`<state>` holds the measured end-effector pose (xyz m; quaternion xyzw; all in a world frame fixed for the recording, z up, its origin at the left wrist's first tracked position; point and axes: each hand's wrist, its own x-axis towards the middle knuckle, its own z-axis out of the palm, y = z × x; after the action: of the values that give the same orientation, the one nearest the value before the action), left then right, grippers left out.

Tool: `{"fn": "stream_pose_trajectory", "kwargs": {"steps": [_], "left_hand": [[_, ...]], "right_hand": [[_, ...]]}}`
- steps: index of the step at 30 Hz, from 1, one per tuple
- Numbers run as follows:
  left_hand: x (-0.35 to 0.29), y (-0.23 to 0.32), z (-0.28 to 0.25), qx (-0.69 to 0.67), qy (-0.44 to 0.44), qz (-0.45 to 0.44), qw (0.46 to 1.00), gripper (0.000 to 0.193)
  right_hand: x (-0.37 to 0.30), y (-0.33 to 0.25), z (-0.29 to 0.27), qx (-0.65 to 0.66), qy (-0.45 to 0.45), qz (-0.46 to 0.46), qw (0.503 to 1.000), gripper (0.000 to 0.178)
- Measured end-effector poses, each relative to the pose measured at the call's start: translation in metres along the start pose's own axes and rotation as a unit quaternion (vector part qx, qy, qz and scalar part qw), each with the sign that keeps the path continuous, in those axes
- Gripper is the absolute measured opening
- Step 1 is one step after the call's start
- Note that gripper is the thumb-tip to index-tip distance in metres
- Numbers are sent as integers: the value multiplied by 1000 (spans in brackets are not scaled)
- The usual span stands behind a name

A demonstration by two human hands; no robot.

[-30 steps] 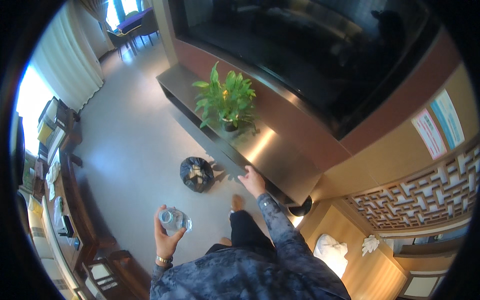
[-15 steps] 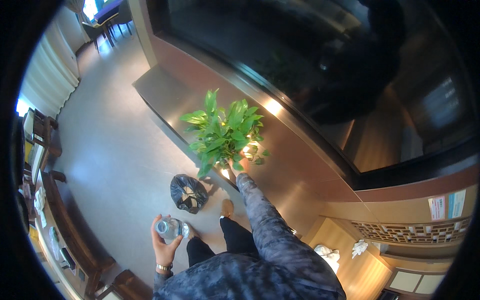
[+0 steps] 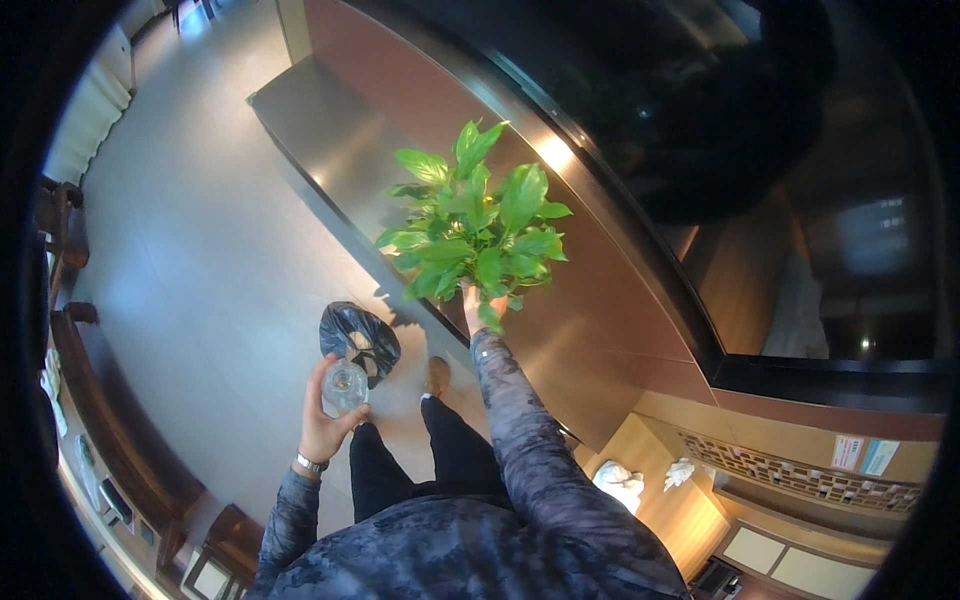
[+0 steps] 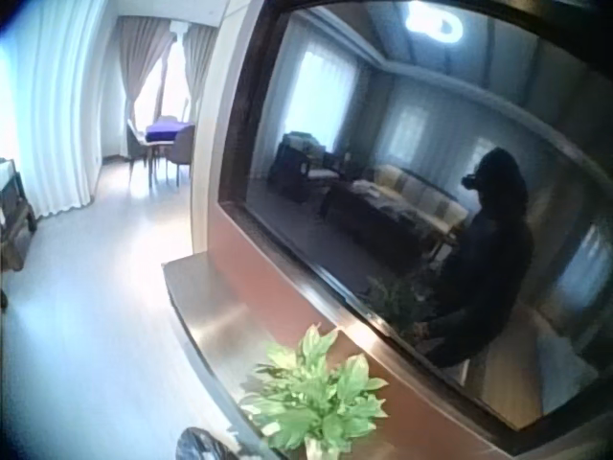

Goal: The person tidies a living room by gathering trash into a black bag, moving a metal bowl, and folding a white towel. They then walk to a bathroom, fill a water bottle at the sink, and return to water a potted plant before placing the bottle into the trash bag.

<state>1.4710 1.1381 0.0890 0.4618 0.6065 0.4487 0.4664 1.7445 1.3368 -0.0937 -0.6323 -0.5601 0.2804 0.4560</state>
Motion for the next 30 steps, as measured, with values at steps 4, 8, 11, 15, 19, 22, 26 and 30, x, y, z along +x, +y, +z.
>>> {"fn": "stream_pose_trajectory", "kwargs": {"steps": [4, 8, 11, 15, 19, 22, 26, 30], "left_hand": [[13, -9, 4, 31, 11, 22, 999, 83], [20, -20, 12, 11, -9, -14, 1000, 86], [26, -26, 19, 20, -13, -5, 1000, 85], [32, -30, 28, 35, -18, 5, 999, 82], [34, -30, 34, 54, -16, 18, 998, 82], [33, -30, 36, 47, -18, 13, 999, 83], [29, -33, 37, 39, -18, 2, 999, 82], [25, -38, 39, 50, -17, 1, 999, 83]], "right_hand": [[0, -26, 0, 51, 10, 22, 998, 38], [8, -20, -6, 44, 7, 30, 999, 39], [12, -9, -11, 60, 3, 37, 998, 39], [8, -3, -15, 96, 6, 52, 994, 40], [3, -6, -26, 147, 8, 84, 986, 41], [8, -14, -47, 283, -3, 150, 947, 41], [33, -41, -76, 125, -59, 76, 987, 42], [75, -80, -75, -99, -190, 22, 977, 48]]}}
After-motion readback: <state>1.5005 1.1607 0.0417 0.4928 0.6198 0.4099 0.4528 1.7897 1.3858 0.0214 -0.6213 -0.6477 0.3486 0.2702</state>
